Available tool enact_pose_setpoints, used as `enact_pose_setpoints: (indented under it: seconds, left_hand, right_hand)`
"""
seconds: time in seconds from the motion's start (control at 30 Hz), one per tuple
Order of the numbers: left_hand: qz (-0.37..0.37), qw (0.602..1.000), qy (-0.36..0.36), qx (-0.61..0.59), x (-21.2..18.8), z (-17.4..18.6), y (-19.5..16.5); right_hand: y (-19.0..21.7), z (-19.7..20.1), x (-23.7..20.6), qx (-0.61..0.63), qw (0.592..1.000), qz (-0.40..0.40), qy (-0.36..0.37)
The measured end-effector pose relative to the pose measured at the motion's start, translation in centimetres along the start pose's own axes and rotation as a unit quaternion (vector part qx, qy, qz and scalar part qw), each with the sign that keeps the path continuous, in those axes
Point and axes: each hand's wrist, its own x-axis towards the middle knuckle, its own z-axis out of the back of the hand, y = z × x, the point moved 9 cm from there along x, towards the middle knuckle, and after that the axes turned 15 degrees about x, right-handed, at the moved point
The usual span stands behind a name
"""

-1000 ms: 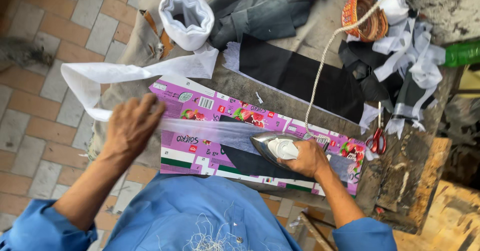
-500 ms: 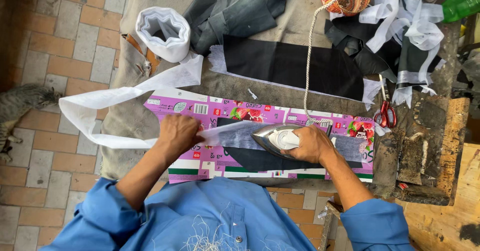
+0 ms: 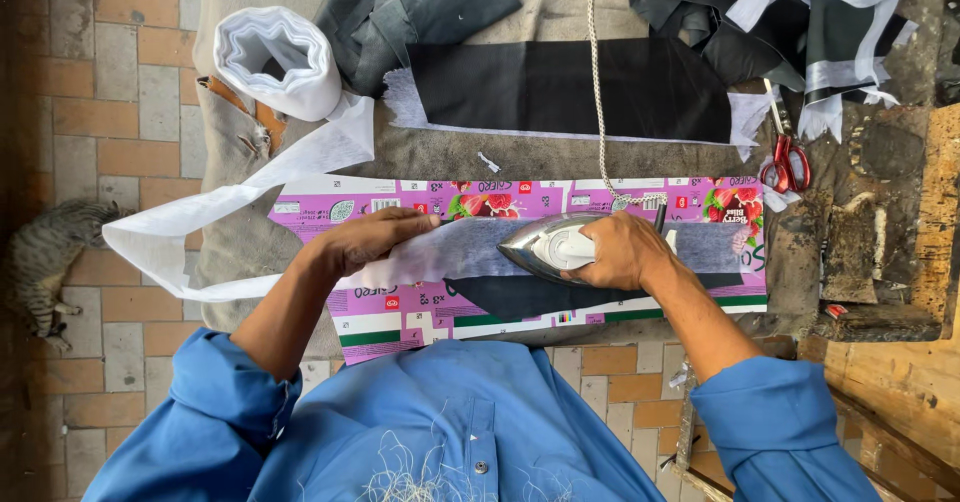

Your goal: The person lays black fabric pieces on a padded table, positions sheer white strips of interfacing over them, and presses the strips onto the fabric with a clothes iron. They smooth and align the fabric and strips by hand between ironing passes, working through several pieces one after another.

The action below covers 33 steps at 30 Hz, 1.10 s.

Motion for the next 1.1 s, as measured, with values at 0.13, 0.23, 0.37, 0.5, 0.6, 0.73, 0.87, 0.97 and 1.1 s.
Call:
enact_pose_setpoints:
  seconds: [0.13,0.23,0.37,0.5,0.6,0.73,0.87,0.97,1.1]
  left_hand:
    - [-0.012,0.995,-0.024,0.095,0.7,0.4,-0.6]
    - [0.001,0.957,-0.123,0.261,0.4,2.1,-0.9]
    - [-0.013,0.958,-0.144,0.247,-0.2,2.7,-0.7]
    - [0.034,0.981,-0.119,0.152,-0.4,2.4,1.3]
    - [-0.001,0.94,-0.214,0.265,-0.8,3.3,0.7]
    - [-0.038,0.872,-0.316,0.372,-1.9,3.8,-0.3]
    - [-0.087,0.825,-0.376,0.412,-3.3,3.8,-1.5]
    - [-0.146,0.687,-0.483,0.523,-5.1,1.8,-4.8]
    - [-0.219,0.816,-0.329,0.423,-1.5,-3.9,-6.0]
  right_hand:
    - [0.1,0.2,-0.1,0.016,1.0,-0.002,-0.003]
    - [-0.1,0.2,-0.1,0.02,1.0,-0.007,-0.005]
    - [-0.4,0.1,-0.1,0.018,1.0,-0.004,-0.001]
    - [-0.6,-0.1,0.1,0.031,0.999,-0.011,0.005]
    - [-0.6,-0.2,0.2,0.018,1.0,-0.017,0.01]
    - [-0.8,-0.3,0.3,0.004,1.0,-0.024,0.019]
    - [-0.7,-0.4,0.3,0.006,0.999,-0.024,0.025]
    - [-0.5,-0.3,0.2,0.018,0.999,-0.035,0.029]
    - [0.4,-0.2,0.2,0.022,0.998,-0.03,0.043]
